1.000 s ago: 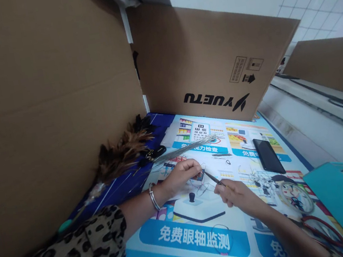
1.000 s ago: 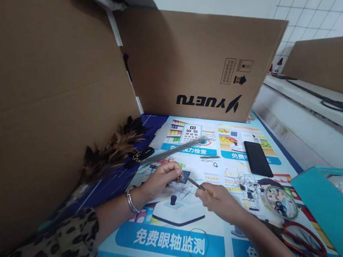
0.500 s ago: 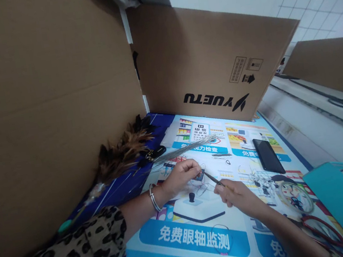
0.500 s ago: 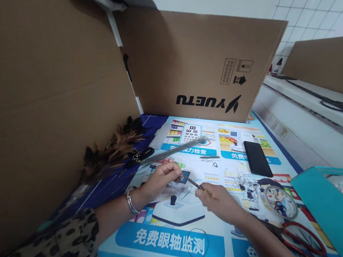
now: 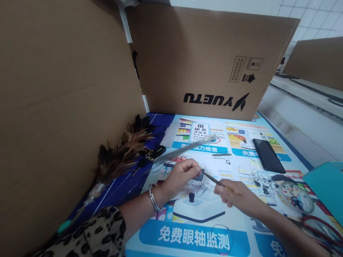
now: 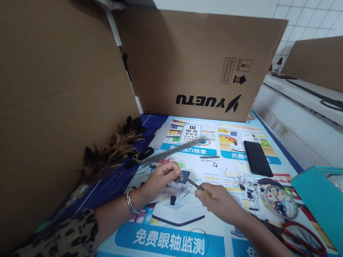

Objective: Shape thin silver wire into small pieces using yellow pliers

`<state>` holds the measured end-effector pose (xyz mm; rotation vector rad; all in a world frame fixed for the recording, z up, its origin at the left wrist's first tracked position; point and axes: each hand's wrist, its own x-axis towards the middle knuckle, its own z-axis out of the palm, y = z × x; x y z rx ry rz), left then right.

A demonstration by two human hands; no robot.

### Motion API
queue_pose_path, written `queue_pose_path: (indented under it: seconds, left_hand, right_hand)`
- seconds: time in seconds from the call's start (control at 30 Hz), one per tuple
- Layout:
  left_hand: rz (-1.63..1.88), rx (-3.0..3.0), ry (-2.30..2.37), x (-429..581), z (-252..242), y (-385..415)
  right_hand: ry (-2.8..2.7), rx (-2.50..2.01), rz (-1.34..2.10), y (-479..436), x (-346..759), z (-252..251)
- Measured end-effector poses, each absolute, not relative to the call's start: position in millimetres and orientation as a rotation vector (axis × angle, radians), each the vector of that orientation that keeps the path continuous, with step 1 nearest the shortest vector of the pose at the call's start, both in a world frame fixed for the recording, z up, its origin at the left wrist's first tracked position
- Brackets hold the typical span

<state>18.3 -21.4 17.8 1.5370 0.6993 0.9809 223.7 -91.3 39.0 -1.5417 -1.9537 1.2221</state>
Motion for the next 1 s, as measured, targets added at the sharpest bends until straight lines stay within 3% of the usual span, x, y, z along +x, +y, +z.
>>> queue_pose_path:
  seconds: [0.37, 1.0]
  left_hand:
    - [1.031, 1.645, 0.743, 18.3, 20.1, -23.9]
    - [0.854, 1.307, 0.569, 17.8, 17.5, -23.8]
  right_hand:
    - [-2.0, -1.581, 1.154, -91.6, 223.0, 37.5]
    - [-2.255, -1.818, 0.472, -84.8, 229.3, 26.0]
